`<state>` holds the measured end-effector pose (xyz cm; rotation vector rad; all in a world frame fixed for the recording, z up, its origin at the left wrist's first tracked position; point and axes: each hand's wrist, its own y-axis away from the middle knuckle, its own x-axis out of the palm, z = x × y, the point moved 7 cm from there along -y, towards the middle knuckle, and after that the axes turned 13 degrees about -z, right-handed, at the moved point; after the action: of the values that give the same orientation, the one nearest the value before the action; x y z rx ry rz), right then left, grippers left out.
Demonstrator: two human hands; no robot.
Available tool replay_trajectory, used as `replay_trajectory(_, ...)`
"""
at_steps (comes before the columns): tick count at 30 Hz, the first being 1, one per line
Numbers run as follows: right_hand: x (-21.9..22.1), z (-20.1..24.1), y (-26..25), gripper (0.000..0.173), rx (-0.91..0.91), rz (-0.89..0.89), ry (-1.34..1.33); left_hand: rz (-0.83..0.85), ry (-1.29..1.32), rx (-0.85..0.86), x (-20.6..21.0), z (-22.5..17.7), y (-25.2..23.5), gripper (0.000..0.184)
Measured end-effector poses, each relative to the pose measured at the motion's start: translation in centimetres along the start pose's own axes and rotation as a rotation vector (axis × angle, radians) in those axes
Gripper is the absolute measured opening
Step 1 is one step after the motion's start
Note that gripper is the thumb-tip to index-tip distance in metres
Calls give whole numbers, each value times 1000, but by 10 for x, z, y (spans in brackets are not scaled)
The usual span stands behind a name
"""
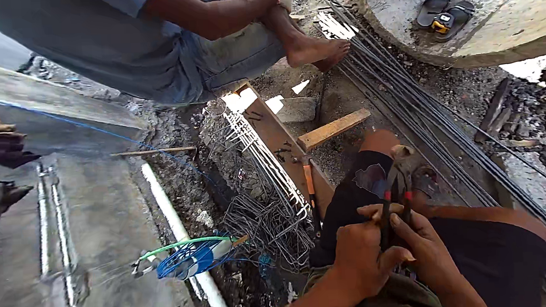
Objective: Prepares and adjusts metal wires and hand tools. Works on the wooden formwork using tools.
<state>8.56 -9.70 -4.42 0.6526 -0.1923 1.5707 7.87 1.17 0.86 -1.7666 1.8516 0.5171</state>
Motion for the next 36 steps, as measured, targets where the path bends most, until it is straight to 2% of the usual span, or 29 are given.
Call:
replay_trajectory(2,15,-8,-19,29,102,34,-52,-83,-135,-65,-27,28,12,91)
replay_trajectory(5,31,-21,-66,24,263,114,50,-163,-356,-399,-51,96,35,56)
replay_trajectory(6,34,-30,-84,26,326,143,133,-123,-424,-568,-49,123,41,57)
replay_trajectory(8,35,-53,-116,27,443,189,368,11,-472,-863,-38,168,51,73)
replay_trajectory(10,35,-76,-140,29,556,244,596,106,-456,-956,-26,191,51,75)
replay_trajectory(13,31,-104,-157,33,708,340,811,115,-389,-913,-20,196,50,57)
replay_trajectory(19,33,-137,-162,33,830,470,879,-185,-188,-897,-68,184,85,35)
replay_trajectory(22,27,-154,-163,36,849,525,974,-332,-126,-833,-71,182,104,38)
replay_trajectory(26,16,-171,-168,45,906,516,1063,-339,65,-760,-56,174,90,43)
replay_trajectory(27,15,-173,-168,45,910,514,1072,-358,132,-704,-56,163,80,46)
replay_trajectory(29,13,-175,-170,45,914,508,1087,-460,252,-487,-66,128,56,56)
replay_trajectory(30,11,-177,-171,44,915,499,1095,-527,321,-352,-74,111,47,56)
replay_trajectory(32,8,-182,-171,44,923,487,1095,-634,402,-122,-89,92,39,45)
replay_trajectory(33,7,-183,-171,45,928,482,1091,-668,379,-71,-90,95,40,43)
replay_trajectory(34,7,-184,-172,45,932,477,1086,-676,277,-91,-85,109,45,46)
replay_trajectory(35,6,-184,-171,45,937,467,1083,-631,111,-180,-74,130,53,52)
replay_trajectory(36,6,-185,-170,45,942,463,1087,-493,-68,-331,-61,154,61,55)
